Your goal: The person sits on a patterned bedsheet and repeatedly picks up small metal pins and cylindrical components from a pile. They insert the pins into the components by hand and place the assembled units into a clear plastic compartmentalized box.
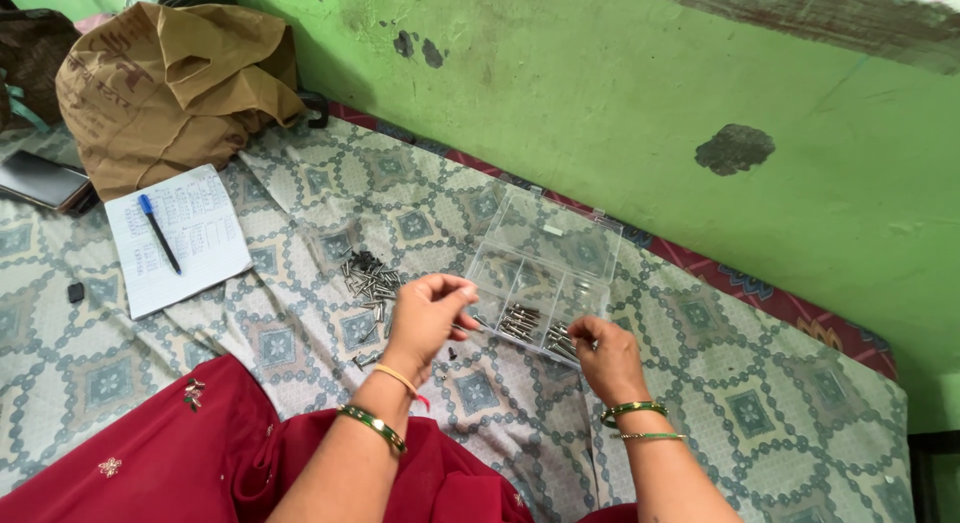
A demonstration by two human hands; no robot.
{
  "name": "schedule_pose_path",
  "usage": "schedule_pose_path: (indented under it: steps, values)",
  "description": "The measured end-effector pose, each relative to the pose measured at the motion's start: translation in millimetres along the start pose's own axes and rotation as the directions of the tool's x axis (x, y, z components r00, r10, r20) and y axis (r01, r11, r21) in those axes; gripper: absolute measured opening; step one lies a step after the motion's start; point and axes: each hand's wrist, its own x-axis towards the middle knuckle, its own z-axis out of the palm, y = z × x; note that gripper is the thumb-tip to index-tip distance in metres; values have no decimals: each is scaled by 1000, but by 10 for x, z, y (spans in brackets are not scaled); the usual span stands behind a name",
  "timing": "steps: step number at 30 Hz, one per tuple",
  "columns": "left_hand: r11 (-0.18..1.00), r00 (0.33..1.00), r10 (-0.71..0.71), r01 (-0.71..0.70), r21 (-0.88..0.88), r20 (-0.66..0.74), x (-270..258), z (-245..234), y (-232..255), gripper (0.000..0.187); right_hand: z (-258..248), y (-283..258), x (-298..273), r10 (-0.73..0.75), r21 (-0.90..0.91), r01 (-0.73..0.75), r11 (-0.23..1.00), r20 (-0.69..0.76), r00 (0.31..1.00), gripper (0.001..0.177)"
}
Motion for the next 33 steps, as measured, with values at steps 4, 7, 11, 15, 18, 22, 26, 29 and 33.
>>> schedule_pose_path:
  steps: [4, 7, 11, 15, 18, 22, 26, 29, 33]
  values:
    - [1000, 996, -28, 28, 0, -83, 180, -288, -30, 13, 194, 260, -8, -5, -127, 6, 992, 6, 1000, 16]
    - [998, 983, -56, 56, -5, -172, 337, -530, -88, 12, 257, 346, -1, -10, -191, 13, 982, 13, 1000, 16]
    - [996, 951, -83, 85, -5, -299, 532, -908, -270, 11, 292, 354, -27, -16, -264, 46, 963, 114, 993, 19]
    - [993, 912, -97, 119, 29, -399, 683, -1304, -512, 10, 308, 256, 12, 108, -469, 10, 883, 225, 968, 24]
    - [976, 869, -86, 171, 131, -488, 742, -1514, -701, 10, 309, 227, 30, 81, -429, 41, 902, 263, 961, 29]
    - [915, 886, -70, 240, 324, -459, 781, -1562, -914, 10, 326, 199, 44, -12, -390, 133, 911, 299, 954, 30]
    - [659, 935, -23, 281, 697, -355, 742, -1345, -986, 12, 346, 164, 43, -80, -312, 172, 934, 288, 954, 31]
    - [507, 936, -19, 312, 804, -351, 709, -1108, -1024, 16, 334, 126, 23, -65, -313, 156, 937, 281, 957, 34]
    - [355, 951, 68, 261, 898, -303, 723, -976, -1046, 25, 245, 71, 78, -23, -399, 104, 911, 203, 979, 30]
